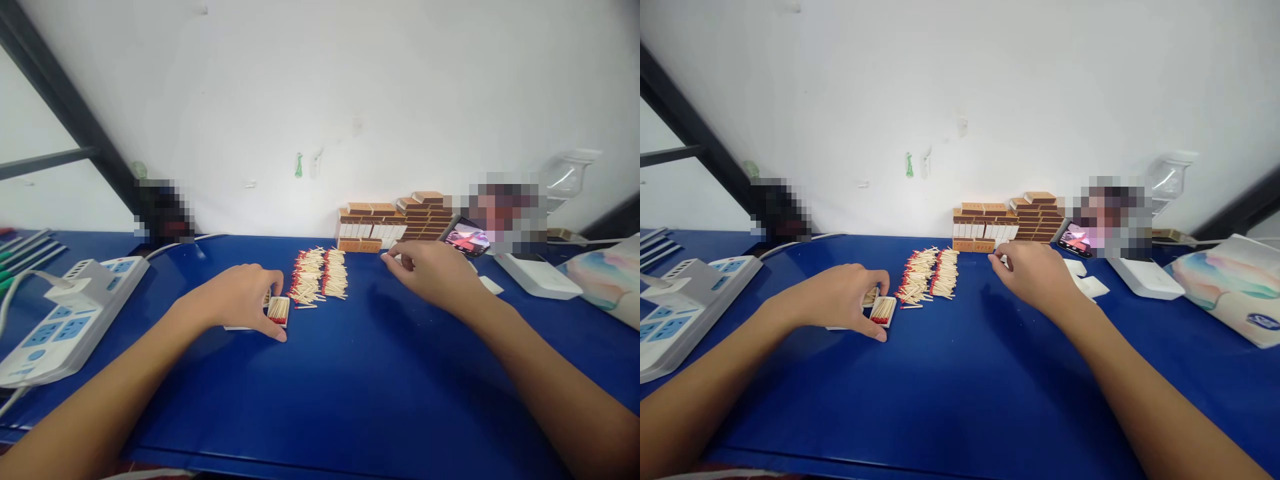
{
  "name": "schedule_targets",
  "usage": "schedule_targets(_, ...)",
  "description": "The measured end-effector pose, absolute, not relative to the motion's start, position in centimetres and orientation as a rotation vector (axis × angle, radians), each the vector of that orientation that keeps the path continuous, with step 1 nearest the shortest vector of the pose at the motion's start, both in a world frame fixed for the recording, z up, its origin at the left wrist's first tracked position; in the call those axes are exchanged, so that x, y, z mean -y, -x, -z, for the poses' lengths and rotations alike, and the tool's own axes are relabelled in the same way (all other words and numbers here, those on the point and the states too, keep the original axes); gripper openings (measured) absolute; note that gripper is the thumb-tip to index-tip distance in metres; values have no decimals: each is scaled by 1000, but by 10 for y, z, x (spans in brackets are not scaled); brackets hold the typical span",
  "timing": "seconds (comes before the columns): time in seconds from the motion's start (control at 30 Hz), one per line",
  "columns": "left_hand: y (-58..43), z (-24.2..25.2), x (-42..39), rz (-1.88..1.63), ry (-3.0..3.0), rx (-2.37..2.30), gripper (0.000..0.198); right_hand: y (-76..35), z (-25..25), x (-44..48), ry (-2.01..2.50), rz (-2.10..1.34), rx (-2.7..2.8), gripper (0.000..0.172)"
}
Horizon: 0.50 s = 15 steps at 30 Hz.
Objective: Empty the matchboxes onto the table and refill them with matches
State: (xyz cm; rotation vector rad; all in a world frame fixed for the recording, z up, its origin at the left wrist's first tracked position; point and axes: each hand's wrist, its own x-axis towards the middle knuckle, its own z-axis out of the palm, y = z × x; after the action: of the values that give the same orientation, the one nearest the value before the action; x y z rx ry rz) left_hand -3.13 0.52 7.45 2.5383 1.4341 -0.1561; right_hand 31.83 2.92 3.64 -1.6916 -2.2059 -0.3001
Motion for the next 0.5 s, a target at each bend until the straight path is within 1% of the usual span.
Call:
schedule_targets(0.17, 32, -76, -6, 92, -2530, -1356, 59, -318, -37, -29, 1623, 283, 2218, 32)
schedule_targets(0.23, 31, -79, -5, 55, -2479, -1287, 55, -314, -39, -26, 1574, 202, 2184, 33)
schedule_targets(0.3, 29, -82, -3, -15, -2415, -1198, 55, -302, -40, -19, 1496, -51, 2133, 38)
schedule_targets(0.43, 20, -83, 7, -151, -2341, -1035, 55, -263, -40, 6, 1241, -912, 2039, 52)
schedule_targets(0.5, 13, -81, 11, -162, -2305, -977, 54, -245, -37, 18, 1155, -1194, 1991, 54)
